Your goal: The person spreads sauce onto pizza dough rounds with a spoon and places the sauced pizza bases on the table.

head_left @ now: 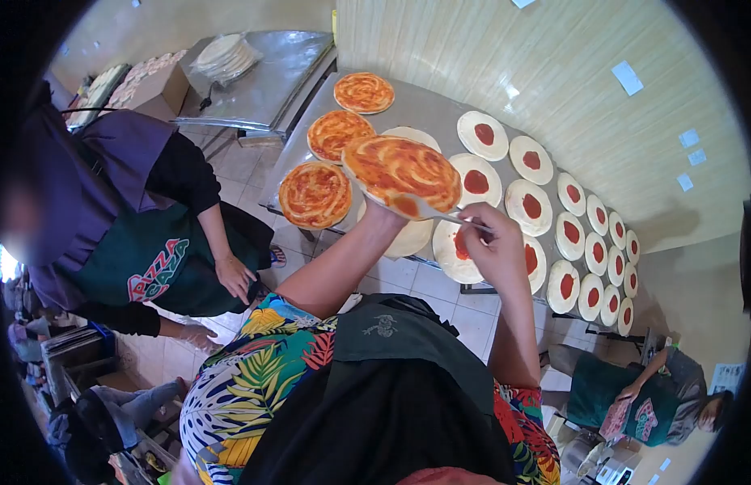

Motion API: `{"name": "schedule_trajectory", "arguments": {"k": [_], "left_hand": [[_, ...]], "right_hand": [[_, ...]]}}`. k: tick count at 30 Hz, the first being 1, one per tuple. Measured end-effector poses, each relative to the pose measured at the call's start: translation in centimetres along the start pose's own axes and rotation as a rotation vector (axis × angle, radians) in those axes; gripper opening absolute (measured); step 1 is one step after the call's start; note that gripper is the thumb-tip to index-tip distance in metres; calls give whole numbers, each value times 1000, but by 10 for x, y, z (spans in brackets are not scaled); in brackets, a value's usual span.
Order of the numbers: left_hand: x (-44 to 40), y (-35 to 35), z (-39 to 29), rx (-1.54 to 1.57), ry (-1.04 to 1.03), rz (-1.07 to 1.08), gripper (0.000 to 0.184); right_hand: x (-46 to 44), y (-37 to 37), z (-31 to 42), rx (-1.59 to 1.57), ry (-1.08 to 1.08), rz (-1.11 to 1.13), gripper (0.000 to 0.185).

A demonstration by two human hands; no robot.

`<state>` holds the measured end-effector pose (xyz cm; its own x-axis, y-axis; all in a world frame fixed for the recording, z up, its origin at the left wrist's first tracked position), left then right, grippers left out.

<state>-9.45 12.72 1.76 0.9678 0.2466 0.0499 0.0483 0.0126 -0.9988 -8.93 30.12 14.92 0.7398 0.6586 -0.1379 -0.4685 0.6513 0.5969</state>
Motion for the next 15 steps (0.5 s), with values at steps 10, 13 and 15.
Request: {"name": "schedule_trajectory", "arguments": {"k": [10,13,15], "left_hand": [[21,-9,10,55,63,203,52],[28,-22,5,62,83,231,52],[28,-26,7,50,119,194,52]], "right_hand": [[-21,-12,25,40,230,72,11],[-19,6,-1,-140,182,93,11],[-34,3,-9,-49,130,142,13]]}}
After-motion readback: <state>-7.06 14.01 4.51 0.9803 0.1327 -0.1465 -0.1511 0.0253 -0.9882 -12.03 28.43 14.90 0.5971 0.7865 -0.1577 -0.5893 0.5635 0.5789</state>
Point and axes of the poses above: each hand's wrist, its own x-axis away from the middle knuckle, its own y-axis out of the back of the hand, z = x × y, the point moved 6 cm from there along -x, towards the middle knuckle, and after that the axes turned 1 degree about -y, right-handed, at the moved point
